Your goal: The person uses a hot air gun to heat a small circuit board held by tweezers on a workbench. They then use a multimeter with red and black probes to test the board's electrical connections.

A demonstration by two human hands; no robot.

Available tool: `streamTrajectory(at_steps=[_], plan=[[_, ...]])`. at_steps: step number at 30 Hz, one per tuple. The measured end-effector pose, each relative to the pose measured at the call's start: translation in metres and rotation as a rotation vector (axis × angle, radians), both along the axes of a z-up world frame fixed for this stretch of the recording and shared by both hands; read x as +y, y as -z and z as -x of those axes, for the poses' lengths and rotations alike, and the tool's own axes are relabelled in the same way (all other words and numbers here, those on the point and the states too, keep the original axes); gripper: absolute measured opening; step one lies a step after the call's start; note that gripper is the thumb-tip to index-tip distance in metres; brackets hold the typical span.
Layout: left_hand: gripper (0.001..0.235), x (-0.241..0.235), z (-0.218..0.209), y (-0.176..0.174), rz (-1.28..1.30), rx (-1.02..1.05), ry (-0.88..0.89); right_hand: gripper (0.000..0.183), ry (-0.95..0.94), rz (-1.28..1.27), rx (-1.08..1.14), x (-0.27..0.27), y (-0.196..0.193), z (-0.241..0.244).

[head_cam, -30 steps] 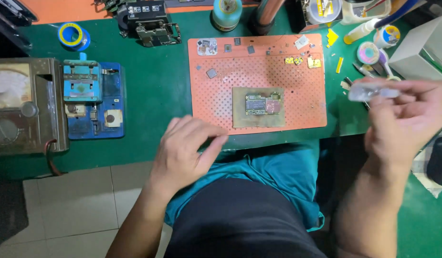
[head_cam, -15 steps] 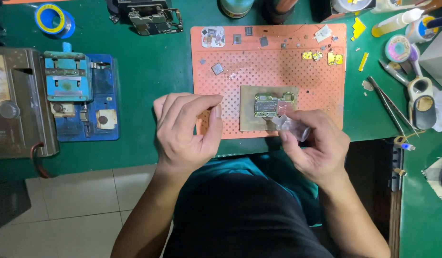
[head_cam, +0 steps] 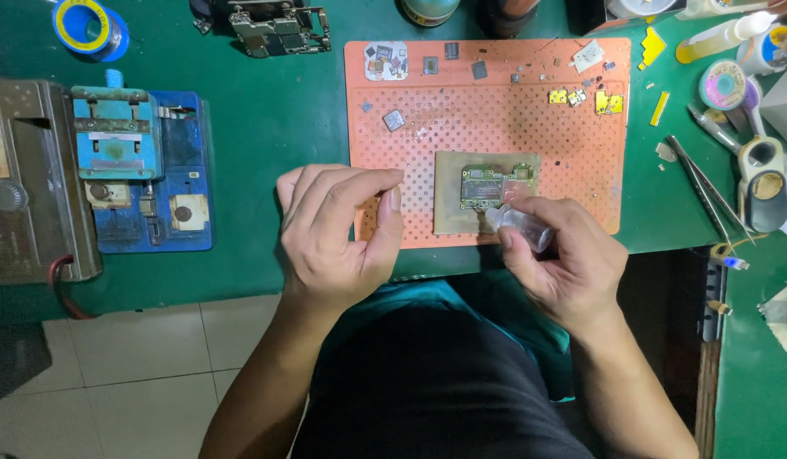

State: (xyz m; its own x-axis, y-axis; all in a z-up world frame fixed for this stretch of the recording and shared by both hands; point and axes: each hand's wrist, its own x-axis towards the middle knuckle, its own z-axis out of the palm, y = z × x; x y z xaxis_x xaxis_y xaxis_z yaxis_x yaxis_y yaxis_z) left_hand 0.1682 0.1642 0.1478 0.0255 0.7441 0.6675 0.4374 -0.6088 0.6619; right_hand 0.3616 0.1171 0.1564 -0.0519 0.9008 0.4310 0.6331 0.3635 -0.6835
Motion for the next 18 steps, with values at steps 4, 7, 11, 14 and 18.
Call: streamTrajectory(at_steps=[4,7,11,14,18], plan=[[0.009,0.001,0.000,-0.001,-0.006,0.000,-0.003,0.019,0.014,0.001,0.003,-0.001,0.000,-0.004],[0.009,0.001,0.000,-0.001,-0.006,0.000,0.002,0.019,0.013,-0.020,-0.019,-0.002,0.002,-0.011],[0.008,0.001,-0.001,0.000,-0.012,0.006,-0.004,0.020,0.023,-0.027,-0.014,-0.004,0.002,-0.017],[0.008,0.001,-0.001,0.000,-0.015,0.005,-0.004,0.019,0.033,-0.025,-0.017,-0.005,0.001,-0.019],[0.007,-0.004,0.002,-0.009,0.089,0.153,0.009,0.017,0.103,0.041,-0.219,-0.014,-0.004,-0.017]])
